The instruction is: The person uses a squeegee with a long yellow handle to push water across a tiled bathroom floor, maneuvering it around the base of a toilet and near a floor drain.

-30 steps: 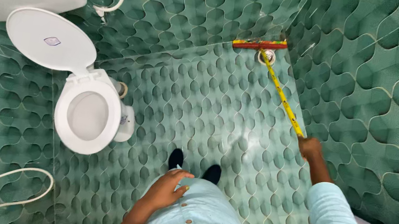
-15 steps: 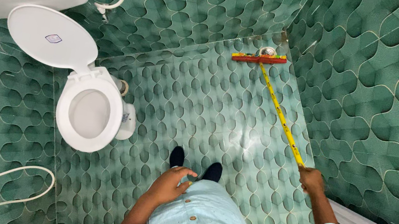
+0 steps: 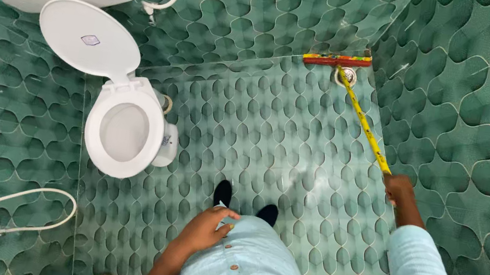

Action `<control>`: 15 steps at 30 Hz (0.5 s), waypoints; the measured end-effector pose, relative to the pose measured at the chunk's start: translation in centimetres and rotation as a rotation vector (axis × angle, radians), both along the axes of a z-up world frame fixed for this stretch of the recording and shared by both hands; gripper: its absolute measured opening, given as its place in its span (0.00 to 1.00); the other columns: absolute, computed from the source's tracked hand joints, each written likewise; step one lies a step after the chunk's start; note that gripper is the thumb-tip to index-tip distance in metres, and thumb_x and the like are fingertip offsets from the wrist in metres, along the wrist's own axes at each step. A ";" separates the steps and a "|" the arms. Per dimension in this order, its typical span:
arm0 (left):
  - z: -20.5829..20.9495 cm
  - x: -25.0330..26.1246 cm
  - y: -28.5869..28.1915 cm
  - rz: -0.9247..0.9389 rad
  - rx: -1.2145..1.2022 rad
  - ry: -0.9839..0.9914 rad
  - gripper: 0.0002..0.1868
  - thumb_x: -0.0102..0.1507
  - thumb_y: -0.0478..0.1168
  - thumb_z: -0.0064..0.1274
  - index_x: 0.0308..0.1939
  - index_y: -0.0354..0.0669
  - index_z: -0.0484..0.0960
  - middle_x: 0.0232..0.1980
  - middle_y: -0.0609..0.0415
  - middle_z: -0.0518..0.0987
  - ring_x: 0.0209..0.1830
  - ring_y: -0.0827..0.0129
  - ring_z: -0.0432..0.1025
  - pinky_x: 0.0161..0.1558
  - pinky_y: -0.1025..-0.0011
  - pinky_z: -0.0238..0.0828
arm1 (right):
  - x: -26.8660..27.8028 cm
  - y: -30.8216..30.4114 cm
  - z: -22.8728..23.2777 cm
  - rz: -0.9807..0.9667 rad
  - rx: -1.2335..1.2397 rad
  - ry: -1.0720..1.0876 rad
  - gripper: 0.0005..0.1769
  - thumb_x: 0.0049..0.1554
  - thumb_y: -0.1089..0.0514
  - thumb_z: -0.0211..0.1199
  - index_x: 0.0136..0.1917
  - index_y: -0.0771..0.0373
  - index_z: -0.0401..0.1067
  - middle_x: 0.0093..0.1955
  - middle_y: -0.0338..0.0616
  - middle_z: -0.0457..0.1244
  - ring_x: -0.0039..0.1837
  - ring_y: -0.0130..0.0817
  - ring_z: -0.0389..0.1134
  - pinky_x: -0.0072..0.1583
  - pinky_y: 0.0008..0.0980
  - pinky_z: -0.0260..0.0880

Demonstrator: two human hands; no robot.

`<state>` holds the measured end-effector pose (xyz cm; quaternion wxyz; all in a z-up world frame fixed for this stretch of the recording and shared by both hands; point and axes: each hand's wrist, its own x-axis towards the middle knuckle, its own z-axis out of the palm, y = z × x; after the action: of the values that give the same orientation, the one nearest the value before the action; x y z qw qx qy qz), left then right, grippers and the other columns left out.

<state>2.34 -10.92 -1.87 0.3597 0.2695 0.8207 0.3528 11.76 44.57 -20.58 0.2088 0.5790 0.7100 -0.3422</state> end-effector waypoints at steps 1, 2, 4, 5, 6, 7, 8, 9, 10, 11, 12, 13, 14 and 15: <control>0.2 0.0 -0.3 0.007 -0.040 -0.023 0.15 0.63 0.39 0.53 0.54 0.47 0.81 0.53 0.51 0.81 0.50 0.58 0.77 0.52 0.65 0.72 | -0.3 0.0 0.3 0.063 0.052 -0.008 0.33 0.62 0.36 0.58 0.39 0.70 0.76 0.32 0.53 0.66 0.31 0.42 0.65 0.34 0.44 0.63; 0.5 0.2 -0.4 0.016 -0.023 -0.021 0.15 0.63 0.39 0.53 0.54 0.47 0.81 0.53 0.51 0.81 0.51 0.58 0.77 0.52 0.64 0.72 | -0.6 -0.1 0.4 0.126 0.104 -0.016 0.34 0.63 0.35 0.56 0.39 0.70 0.77 0.33 0.54 0.67 0.32 0.43 0.68 0.36 0.43 0.65; 0.5 0.0 -0.1 0.010 0.028 -0.014 0.14 0.63 0.38 0.54 0.53 0.46 0.81 0.53 0.50 0.81 0.53 0.58 0.75 0.52 0.64 0.71 | 0.4 -0.2 0.5 0.303 0.210 0.017 0.33 0.63 0.34 0.53 0.40 0.66 0.77 0.32 0.54 0.67 0.34 0.44 0.67 0.38 0.44 0.66; 0.5 0.1 0.1 0.035 -0.001 -0.077 0.15 0.63 0.39 0.53 0.54 0.48 0.81 0.53 0.52 0.80 0.50 0.58 0.77 0.52 0.65 0.73 | 1.2 -0.3 0.5 0.401 0.258 0.028 0.33 0.63 0.33 0.51 0.41 0.64 0.78 0.32 0.54 0.67 0.35 0.44 0.67 0.40 0.44 0.66; 0.6 0.0 0.3 0.060 -0.030 -0.140 0.15 0.63 0.40 0.52 0.54 0.49 0.80 0.54 0.53 0.80 0.48 0.59 0.79 0.51 0.66 0.74 | 2.3 -0.8 0.6 0.379 0.223 0.063 0.33 0.63 0.33 0.52 0.40 0.64 0.77 0.31 0.54 0.67 0.33 0.44 0.68 0.39 0.44 0.67; 0.5 0.0 0.3 0.086 -0.058 -0.206 0.15 0.63 0.41 0.51 0.54 0.50 0.80 0.54 0.55 0.79 0.45 0.59 0.81 0.51 0.67 0.75 | 3.7 -1.6 0.9 0.358 0.188 0.097 0.33 0.63 0.34 0.52 0.40 0.65 0.77 0.31 0.53 0.67 0.32 0.43 0.69 0.38 0.43 0.68; 0.4 0.0 0.1 0.051 -0.048 -0.138 0.15 0.63 0.40 0.53 0.54 0.50 0.81 0.53 0.53 0.80 0.47 0.58 0.79 0.51 0.65 0.74 | 4.9 -2.4 1.3 0.337 0.154 0.130 0.32 0.63 0.34 0.52 0.40 0.65 0.77 0.30 0.53 0.68 0.31 0.43 0.70 0.37 0.43 0.69; 0.3 0.0 0.1 0.015 -0.038 -0.070 0.15 0.62 0.40 0.54 0.54 0.49 0.81 0.51 0.51 0.81 0.49 0.58 0.77 0.52 0.64 0.72 | 6.0 -3.2 1.7 0.220 0.088 0.090 0.34 0.63 0.34 0.53 0.39 0.68 0.77 0.29 0.53 0.66 0.30 0.44 0.68 0.36 0.44 0.68; 0.1 0.0 0.2 -0.020 -0.028 -0.001 0.16 0.61 0.40 0.56 0.53 0.49 0.82 0.50 0.49 0.81 0.51 0.57 0.75 0.53 0.63 0.71 | 7.0 -3.9 2.1 0.104 0.023 0.050 0.36 0.63 0.33 0.55 0.38 0.70 0.76 0.29 0.54 0.65 0.29 0.45 0.67 0.34 0.44 0.67; -0.2 -0.1 0.2 -0.031 -0.033 0.001 0.15 0.62 0.40 0.56 0.53 0.49 0.82 0.50 0.49 0.82 0.52 0.56 0.75 0.53 0.62 0.71 | 7.7 -4.9 2.2 0.085 0.028 0.073 0.35 0.63 0.34 0.55 0.38 0.70 0.75 0.29 0.53 0.64 0.28 0.43 0.65 0.33 0.44 0.66; -0.5 -0.2 0.2 -0.042 -0.037 0.003 0.15 0.62 0.40 0.56 0.53 0.49 0.82 0.50 0.49 0.82 0.52 0.56 0.75 0.54 0.62 0.70 | 8.3 -6.1 2.2 0.065 0.033 0.097 0.34 0.62 0.34 0.55 0.38 0.69 0.74 0.28 0.53 0.64 0.27 0.42 0.64 0.33 0.45 0.64; -0.8 -0.2 0.3 -0.055 -0.040 0.006 0.15 0.62 0.39 0.56 0.53 0.49 0.82 0.50 0.49 0.82 0.53 0.56 0.75 0.54 0.62 0.70 | 8.8 -6.8 2.3 0.044 0.039 0.120 0.33 0.62 0.34 0.56 0.38 0.68 0.74 0.28 0.52 0.63 0.27 0.41 0.62 0.32 0.45 0.62; -1.0 -0.2 0.3 -0.059 -0.026 0.009 0.15 0.62 0.39 0.56 0.53 0.49 0.82 0.50 0.49 0.82 0.53 0.56 0.75 0.55 0.62 0.70 | 9.3 -7.3 2.4 0.053 0.027 0.132 0.33 0.62 0.34 0.55 0.38 0.68 0.74 0.27 0.51 0.62 0.26 0.41 0.62 0.31 0.44 0.62; -1.2 -0.3 0.3 -0.064 -0.011 0.015 0.15 0.62 0.39 0.56 0.53 0.49 0.82 0.49 0.49 0.82 0.53 0.55 0.75 0.55 0.61 0.69 | 9.6 -7.9 2.4 0.061 0.014 0.147 0.33 0.62 0.34 0.55 0.37 0.69 0.74 0.27 0.50 0.62 0.26 0.40 0.62 0.31 0.43 0.62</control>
<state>2.08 -10.63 -3.02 0.3661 0.2962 0.8163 0.3345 21.34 36.69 -18.23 0.1624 0.5319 0.7431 -0.3721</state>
